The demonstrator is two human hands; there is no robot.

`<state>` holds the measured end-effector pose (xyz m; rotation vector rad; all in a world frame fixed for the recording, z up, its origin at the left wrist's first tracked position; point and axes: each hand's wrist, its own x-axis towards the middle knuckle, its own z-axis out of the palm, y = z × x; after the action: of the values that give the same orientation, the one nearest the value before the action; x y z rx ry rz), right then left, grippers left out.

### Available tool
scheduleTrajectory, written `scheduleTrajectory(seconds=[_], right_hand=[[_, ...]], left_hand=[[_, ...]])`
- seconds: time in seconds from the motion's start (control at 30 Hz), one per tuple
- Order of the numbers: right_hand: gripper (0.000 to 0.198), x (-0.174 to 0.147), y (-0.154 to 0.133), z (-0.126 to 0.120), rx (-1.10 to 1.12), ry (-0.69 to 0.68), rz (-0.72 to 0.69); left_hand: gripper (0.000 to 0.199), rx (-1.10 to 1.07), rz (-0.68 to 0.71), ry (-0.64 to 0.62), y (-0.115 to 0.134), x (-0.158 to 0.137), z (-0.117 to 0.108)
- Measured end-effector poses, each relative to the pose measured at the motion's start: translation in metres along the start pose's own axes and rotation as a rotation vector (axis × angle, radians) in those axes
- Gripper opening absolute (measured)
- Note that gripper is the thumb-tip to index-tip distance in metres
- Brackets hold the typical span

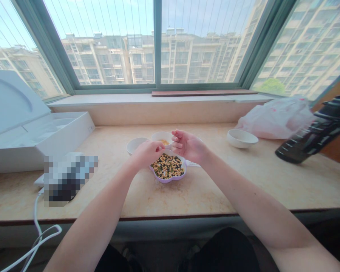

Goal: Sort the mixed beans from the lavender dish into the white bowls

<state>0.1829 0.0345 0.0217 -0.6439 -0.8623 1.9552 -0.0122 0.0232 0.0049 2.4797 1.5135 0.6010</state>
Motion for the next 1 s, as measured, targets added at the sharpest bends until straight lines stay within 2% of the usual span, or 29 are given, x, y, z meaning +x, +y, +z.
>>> scheduleTrajectory(seconds=[0.17, 0.27, 0.43, 0.57, 0.67, 0.77, 0.87, 1.0], right_hand=[[0.006, -0.001, -0.001, 0.002, -0.03, 0.004, -0.004], [0.008, -0.001, -0.001, 0.001, -0.17, 0.026, -0.038], [0.023, 0.003, 0.002, -0.003, -0.448, 0.054, -0.134], [0.03, 0.007, 0.011, -0.008, -0.705, 0.117, -0.307], [0.024, 0.006, 0.017, -0.008, -1.057, 0.195, -0.548], [0.017, 0.003, 0.021, -0.008, -1.331, 0.183, -0.748], [0.015, 0.001, 0.022, -0.008, -1.43, 0.179, -0.828], [0.013, 0.003, 0.021, -0.01, -1.478, 0.217, -0.841]], left_hand=[[0.024, -0.005, 0.067, -0.028, -0.002, 0.001, 0.002], [0.024, -0.019, 0.074, -0.027, -0.002, 0.001, 0.003], [0.025, -0.026, 0.066, -0.027, 0.0, 0.0, 0.002], [0.025, -0.032, 0.068, -0.019, -0.001, 0.0, 0.002], [0.025, -0.042, 0.076, -0.016, -0.002, 0.0, 0.003], [0.026, -0.042, 0.091, -0.01, -0.002, 0.001, 0.003], [0.027, -0.034, 0.096, -0.011, -0.002, 0.001, 0.003], [0.026, -0.016, 0.089, -0.015, -0.003, 0.001, 0.004]])
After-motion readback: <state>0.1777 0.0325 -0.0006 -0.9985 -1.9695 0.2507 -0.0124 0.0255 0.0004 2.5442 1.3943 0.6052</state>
